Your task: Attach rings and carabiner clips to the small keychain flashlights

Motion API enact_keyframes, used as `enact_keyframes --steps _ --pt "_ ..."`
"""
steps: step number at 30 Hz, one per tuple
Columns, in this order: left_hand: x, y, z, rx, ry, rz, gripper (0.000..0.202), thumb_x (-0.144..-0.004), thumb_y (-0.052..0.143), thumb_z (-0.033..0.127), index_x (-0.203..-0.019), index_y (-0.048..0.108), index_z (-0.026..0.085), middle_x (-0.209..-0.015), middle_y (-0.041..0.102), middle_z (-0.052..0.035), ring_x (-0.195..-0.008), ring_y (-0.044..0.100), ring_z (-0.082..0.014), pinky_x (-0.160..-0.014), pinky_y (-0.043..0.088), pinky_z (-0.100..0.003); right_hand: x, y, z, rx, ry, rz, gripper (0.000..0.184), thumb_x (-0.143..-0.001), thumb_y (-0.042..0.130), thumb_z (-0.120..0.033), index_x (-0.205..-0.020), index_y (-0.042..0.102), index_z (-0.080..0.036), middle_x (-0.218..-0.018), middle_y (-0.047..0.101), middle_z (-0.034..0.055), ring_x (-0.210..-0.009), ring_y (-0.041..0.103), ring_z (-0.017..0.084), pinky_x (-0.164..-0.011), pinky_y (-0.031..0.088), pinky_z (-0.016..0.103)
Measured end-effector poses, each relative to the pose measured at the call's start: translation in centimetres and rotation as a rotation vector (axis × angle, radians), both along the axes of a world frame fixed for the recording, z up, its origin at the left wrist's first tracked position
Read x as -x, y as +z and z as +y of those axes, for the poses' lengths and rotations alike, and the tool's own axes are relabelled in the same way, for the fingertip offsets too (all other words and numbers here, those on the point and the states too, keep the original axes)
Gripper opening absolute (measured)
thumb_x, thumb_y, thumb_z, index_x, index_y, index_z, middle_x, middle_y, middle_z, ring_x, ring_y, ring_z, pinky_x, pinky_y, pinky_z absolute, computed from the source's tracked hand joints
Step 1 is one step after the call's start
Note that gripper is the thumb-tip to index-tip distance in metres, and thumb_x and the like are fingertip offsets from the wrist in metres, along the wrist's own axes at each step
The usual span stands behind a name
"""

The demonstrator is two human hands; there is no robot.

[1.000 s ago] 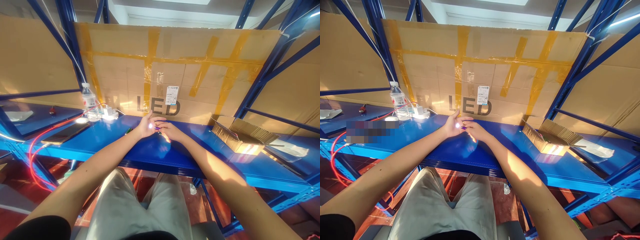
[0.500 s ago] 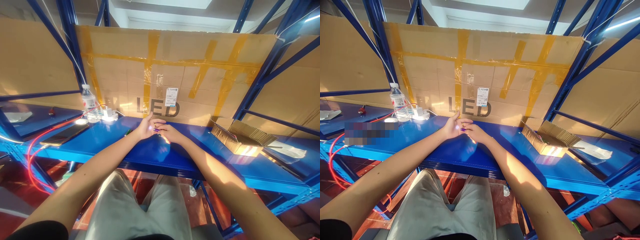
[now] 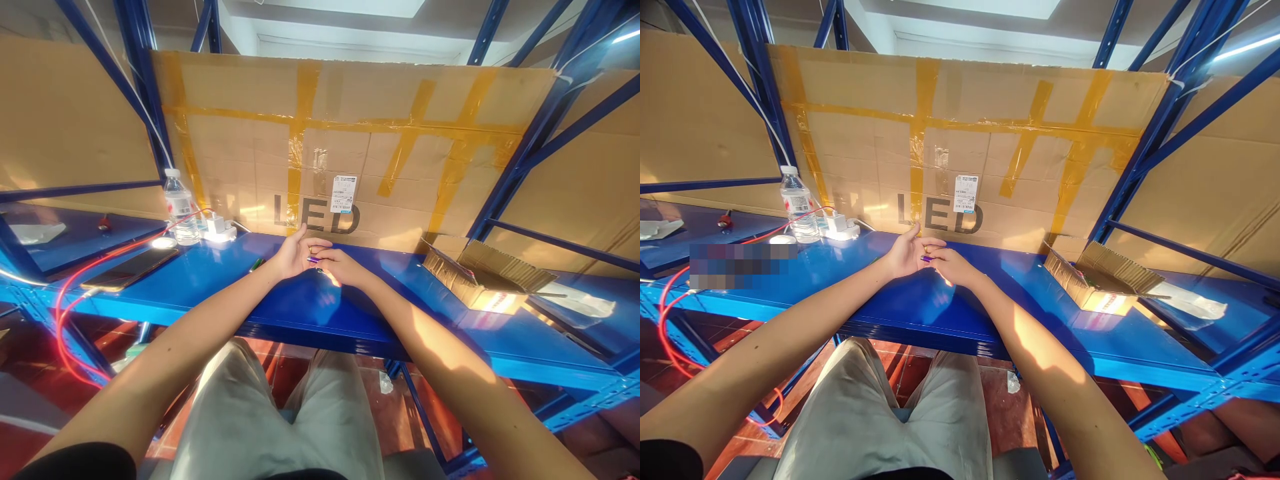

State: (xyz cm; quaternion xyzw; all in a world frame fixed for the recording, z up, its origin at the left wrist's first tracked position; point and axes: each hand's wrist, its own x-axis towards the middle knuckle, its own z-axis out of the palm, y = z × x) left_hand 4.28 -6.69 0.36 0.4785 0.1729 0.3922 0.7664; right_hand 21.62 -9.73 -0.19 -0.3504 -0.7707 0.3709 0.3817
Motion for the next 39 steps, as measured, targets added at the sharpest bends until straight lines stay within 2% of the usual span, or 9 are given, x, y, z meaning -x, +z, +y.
enact_keyframes --steps 10,15,23,26,31,39 --pt "0.1 0.12 0.02 -0.01 -0.004 -0.002 0.079 -0.102 0.03 0.066 -0.106 0.075 0.0 -0.086 0.073 -0.0202 -0.067 0.067 -0.0225 -0.062 0.051 -0.033 0.05 0.05 -0.11 0.006 0.014 0.029 0.024 -0.085 0.062 -0.014 -0.094 0.083 -0.02 -0.121 0.076 0.0051 -0.112 0.067 0.024 -0.107 0.049 0.042" --pt "0.06 0.3 -0.26 0.002 0.007 -0.001 0.079 -0.1 0.034 0.069 -0.106 0.075 0.001 -0.084 0.073 -0.0189 -0.067 0.067 -0.0233 -0.063 0.052 -0.034 0.03 -0.14 0.07 0.013 -0.033 0.049 0.022 -0.082 0.064 -0.014 -0.091 0.083 -0.021 -0.126 0.074 0.0049 -0.115 0.067 0.025 -0.105 0.051 0.042" --pt "0.03 0.41 -0.43 0.012 0.024 0.011 0.079 -0.1 0.034 0.069 -0.113 0.075 0.002 -0.085 0.074 -0.0192 -0.069 0.067 -0.0242 -0.065 0.053 -0.035 -0.1 -0.21 0.14 0.022 -0.073 0.033 0.019 -0.081 0.07 -0.017 -0.093 0.084 -0.022 -0.102 0.079 0.0045 -0.101 0.07 0.026 -0.095 0.058 0.04" --pt "0.06 0.33 -0.34 0.009 0.024 0.011 0.078 -0.1 0.034 0.068 -0.112 0.075 0.002 -0.085 0.074 -0.0191 -0.071 0.068 -0.0245 -0.066 0.053 -0.035 -0.08 -0.11 0.01 0.014 -0.071 0.024 0.021 -0.081 0.067 -0.014 -0.092 0.083 -0.022 -0.109 0.078 0.0043 -0.104 0.07 0.025 -0.096 0.057 0.04" --pt "0.16 0.21 -0.15 0.002 0.008 0.013 0.079 -0.1 0.034 0.069 -0.111 0.075 0.002 -0.089 0.075 -0.0206 -0.072 0.069 -0.0246 -0.066 0.054 -0.034 -0.01 0.03 -0.21 0.01 -0.058 0.009 0.026 -0.083 0.062 -0.013 -0.095 0.083 -0.022 -0.132 0.072 0.0043 -0.112 0.068 0.025 -0.104 0.053 0.043" --pt "0.12 0.07 0.03 -0.005 0.004 0.01 0.08 -0.099 0.034 0.07 -0.112 0.075 0.002 -0.088 0.074 -0.0199 -0.072 0.069 -0.0246 -0.065 0.054 -0.034 0.0 0.08 -0.16 0.003 -0.058 -0.002 0.02 -0.083 0.067 -0.018 -0.092 0.083 -0.022 -0.125 0.075 0.0039 -0.118 0.066 0.027 -0.105 0.052 0.041"
